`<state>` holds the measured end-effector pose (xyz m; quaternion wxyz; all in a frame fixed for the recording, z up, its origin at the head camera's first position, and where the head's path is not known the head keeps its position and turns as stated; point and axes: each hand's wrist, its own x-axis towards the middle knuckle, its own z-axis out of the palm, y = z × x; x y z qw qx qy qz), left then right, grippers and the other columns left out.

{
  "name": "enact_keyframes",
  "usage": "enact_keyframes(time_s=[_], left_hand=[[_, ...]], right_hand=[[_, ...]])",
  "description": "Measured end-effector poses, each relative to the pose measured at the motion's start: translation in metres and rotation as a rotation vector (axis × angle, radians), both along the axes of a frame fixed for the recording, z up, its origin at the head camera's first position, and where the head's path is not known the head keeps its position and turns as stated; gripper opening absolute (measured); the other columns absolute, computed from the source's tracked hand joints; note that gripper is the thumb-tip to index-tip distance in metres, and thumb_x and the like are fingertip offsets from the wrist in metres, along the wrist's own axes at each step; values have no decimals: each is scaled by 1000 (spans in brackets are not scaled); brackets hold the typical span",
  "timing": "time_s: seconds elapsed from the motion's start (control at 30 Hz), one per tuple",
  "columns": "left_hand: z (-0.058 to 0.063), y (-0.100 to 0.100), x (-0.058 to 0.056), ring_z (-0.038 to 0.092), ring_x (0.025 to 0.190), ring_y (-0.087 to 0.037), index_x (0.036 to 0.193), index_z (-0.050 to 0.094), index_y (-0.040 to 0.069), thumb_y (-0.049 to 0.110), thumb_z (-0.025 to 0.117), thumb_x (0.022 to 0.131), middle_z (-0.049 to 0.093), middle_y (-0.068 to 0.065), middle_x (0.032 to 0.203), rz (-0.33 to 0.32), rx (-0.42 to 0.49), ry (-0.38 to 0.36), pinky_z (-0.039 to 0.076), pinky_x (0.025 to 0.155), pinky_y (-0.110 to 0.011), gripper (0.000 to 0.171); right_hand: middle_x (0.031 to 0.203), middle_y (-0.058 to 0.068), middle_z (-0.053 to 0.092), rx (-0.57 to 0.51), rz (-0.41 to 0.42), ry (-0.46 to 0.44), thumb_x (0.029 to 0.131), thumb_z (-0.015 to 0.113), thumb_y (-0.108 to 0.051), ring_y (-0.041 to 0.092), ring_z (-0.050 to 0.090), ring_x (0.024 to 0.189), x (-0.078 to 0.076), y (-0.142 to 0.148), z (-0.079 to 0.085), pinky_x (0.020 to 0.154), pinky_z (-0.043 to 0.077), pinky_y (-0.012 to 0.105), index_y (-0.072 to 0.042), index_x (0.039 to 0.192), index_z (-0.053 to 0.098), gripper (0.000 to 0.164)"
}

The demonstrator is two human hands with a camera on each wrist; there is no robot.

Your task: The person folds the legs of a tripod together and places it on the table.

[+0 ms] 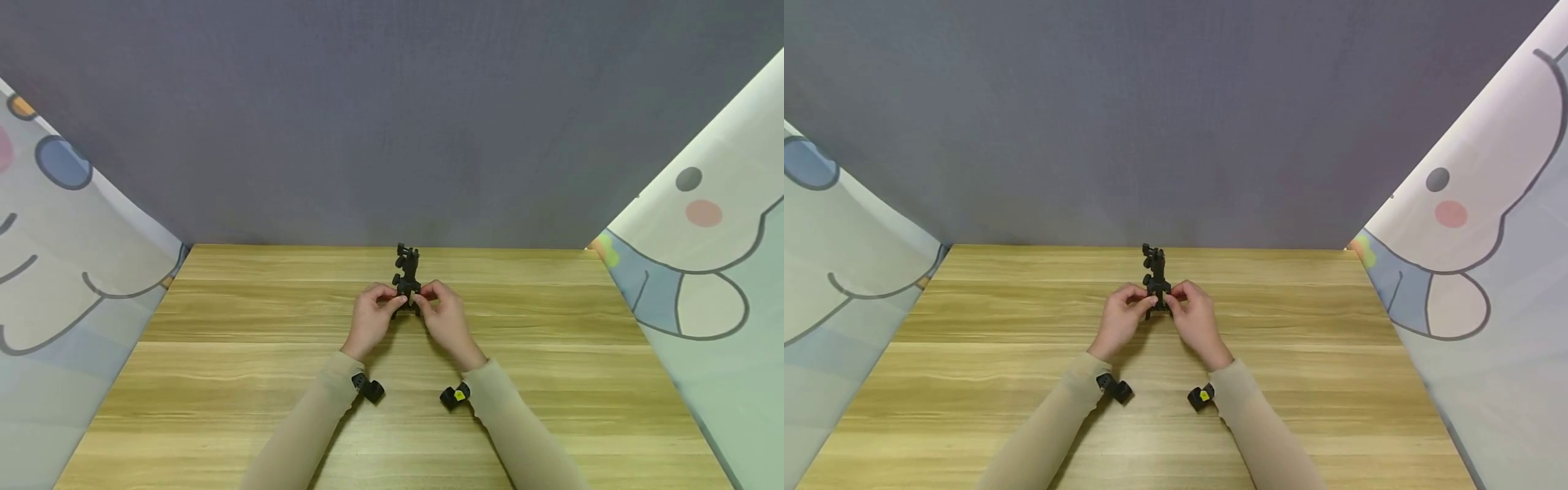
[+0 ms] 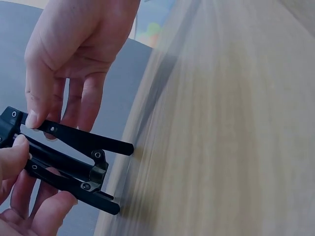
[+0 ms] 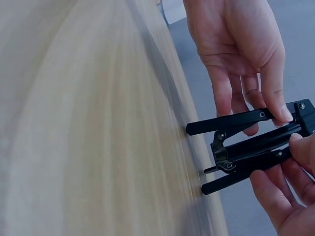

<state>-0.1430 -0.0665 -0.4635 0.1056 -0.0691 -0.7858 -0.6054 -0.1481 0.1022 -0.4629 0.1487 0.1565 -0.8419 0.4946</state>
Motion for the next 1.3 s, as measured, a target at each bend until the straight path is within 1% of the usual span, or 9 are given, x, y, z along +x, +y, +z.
enact_keyframes(time_s=[0.17, 0.37, 0.53, 0.67, 0.87, 0.93, 1.07, 1.2, 1.3], left_hand=[[-1, 0, 0, 64, 88, -19, 88, 73, 4, 9, 78, 87, 66, -4, 93, 3, -5, 4, 53, 77, -32, 8], [0, -2, 0, 66, 89, -19, 90, 74, 4, 9, 78, 87, 67, -4, 94, -4, -1, 16, 55, 77, -34, 7], [0, -5, 0, 67, 90, -21, 93, 74, 2, 3, 79, 85, 68, -5, 94, -18, -7, 17, 56, 77, -35, 9], [1, -7, 2, 67, 90, -22, 96, 73, 1, 2, 78, 85, 69, -5, 94, -39, -37, 14, 55, 79, -36, 11], [1, -10, 2, 67, 91, -21, 97, 74, 5, 7, 78, 87, 71, -3, 95, -43, -72, -6, 55, 78, -38, 10], [1, -11, 2, 67, 91, -21, 96, 75, 6, 7, 78, 87, 71, -2, 95, -37, -69, -18, 55, 77, -38, 10], [2, -12, 0, 67, 90, -20, 95, 75, 8, 7, 79, 86, 71, -1, 95, -21, -49, -43, 55, 73, -35, 10], [1, -14, -1, 67, 89, -19, 92, 76, 9, 8, 80, 85, 72, -1, 94, -19, -41, -45, 56, 68, -33, 8], [0, -16, -3, 67, 88, -18, 92, 77, 11, 8, 80, 85, 72, 0, 94, -23, -39, -49, 56, 67, -32, 7]], right_hand=[[91, 5, 69, -16, -4, 5, 92, 72, -7, 22, 67, 87, 0, 0, -2, 65, 53, 36, -7, 91, 67, 6], [90, 2, 70, -71, 5, -40, 91, 73, -6, 18, 67, 85, -1, 1, -3, 65, 54, 32, -7, 90, 68, 5], [90, 7, 70, -100, 28, -60, 90, 73, -2, 20, 67, 85, -1, 1, 0, 64, 54, 29, -2, 89, 69, 5], [90, 6, 71, -99, 29, -70, 90, 74, -5, 20, 67, 85, 0, 3, 1, 62, 53, 27, -4, 89, 69, 5], [88, 3, 70, -83, 34, -78, 89, 75, -6, 20, 67, 86, 3, 5, 3, 67, 55, 33, -5, 88, 70, 6], [88, 3, 71, -85, 40, -82, 88, 76, -5, 21, 67, 86, 4, 5, 4, 69, 55, 35, -4, 88, 71, 5], [89, 2, 72, -87, 54, -88, 88, 77, -6, 19, 67, 86, 8, 5, 4, 69, 55, 34, -6, 88, 72, 5], [88, 1, 72, -87, 61, -84, 87, 77, -6, 18, 67, 85, 12, 4, 6, 70, 55, 33, -7, 88, 73, 4], [87, 1, 73, -87, 64, -78, 87, 78, -7, 18, 68, 85, 15, 2, 7, 71, 55, 36, -7, 87, 74, 4]])
